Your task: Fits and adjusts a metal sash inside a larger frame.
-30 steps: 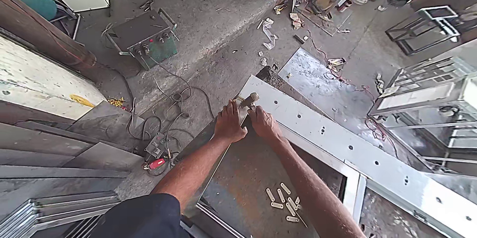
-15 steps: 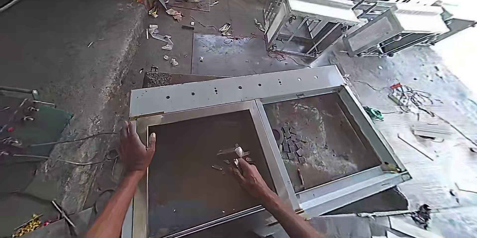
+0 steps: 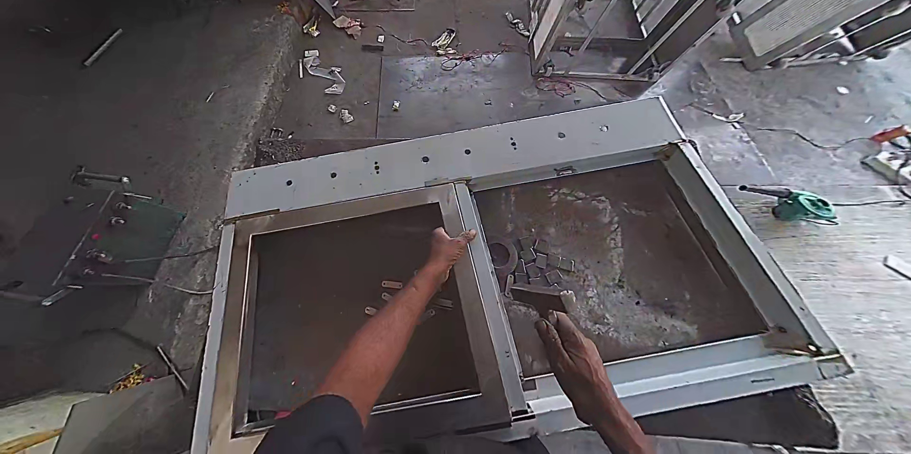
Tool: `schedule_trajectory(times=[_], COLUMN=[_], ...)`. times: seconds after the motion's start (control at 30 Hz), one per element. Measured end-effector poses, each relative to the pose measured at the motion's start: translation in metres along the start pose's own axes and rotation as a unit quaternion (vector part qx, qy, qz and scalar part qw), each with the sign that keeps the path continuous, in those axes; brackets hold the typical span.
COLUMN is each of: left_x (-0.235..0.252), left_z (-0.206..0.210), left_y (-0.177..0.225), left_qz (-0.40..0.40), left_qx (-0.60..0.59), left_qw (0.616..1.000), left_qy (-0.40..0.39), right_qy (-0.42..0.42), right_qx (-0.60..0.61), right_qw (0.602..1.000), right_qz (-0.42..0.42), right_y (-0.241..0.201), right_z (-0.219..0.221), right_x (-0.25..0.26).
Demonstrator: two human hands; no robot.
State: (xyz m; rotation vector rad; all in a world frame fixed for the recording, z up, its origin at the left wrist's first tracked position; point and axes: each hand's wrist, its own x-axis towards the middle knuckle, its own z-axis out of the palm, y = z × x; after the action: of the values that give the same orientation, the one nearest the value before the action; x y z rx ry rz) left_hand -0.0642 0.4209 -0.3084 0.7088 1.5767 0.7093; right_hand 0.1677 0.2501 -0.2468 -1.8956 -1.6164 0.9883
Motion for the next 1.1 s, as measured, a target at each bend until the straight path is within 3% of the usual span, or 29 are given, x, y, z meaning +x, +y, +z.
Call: schedule_trajectory(times=[0.13,0.27,0.43,0.57,0.67,0.83,1.1], left_x=[0.001,-0.003,-0.005,-0.003,-0.006,-0.008,0.004], left_z=[0.003,0.000,0.001,0.002,0.000,-0.005,-0.004], left_y=[0.000,-0.003,-0.003,-0.002,-0.004,0.003,0.023], left_qz=[-0.025,-0.030,-0.042,-0.036,-0.026,0.005,-0.023], left_qx=[-0.002,-0.045,-0.062,-0.061,-0.049,0.069,0.077], left_qw=[1.000,0.999,0.997,0.997,0.998,0.996,0.996], left_qy=[0.015,0.001,0.005,0.005,-0.001,0.047,0.037], right_qy=[-0.022,-0.058,-0.082,-0.119,-0.124,-0.090,-0.063], right_qx=[0.007,-0.004,-0.076,-0.121,-0.120,-0.073,-0.055], right_qw=[0.999,0.998,0.987,0.976,0.974,0.981,0.993], right_qz=[0.032,-0.018,-0.118,-0.138,-0.147,-0.156,-0.085], right_y=[0.024,0.031,-0.013,-0.058,-0.077,-0.076,0.001], right_z=[-0.010,-0.016,-0.012,0.002,0.008,0.002,-0.009], right_x=[-0.002,0.019,0.091,0.161,0.184,0.164,0.070])
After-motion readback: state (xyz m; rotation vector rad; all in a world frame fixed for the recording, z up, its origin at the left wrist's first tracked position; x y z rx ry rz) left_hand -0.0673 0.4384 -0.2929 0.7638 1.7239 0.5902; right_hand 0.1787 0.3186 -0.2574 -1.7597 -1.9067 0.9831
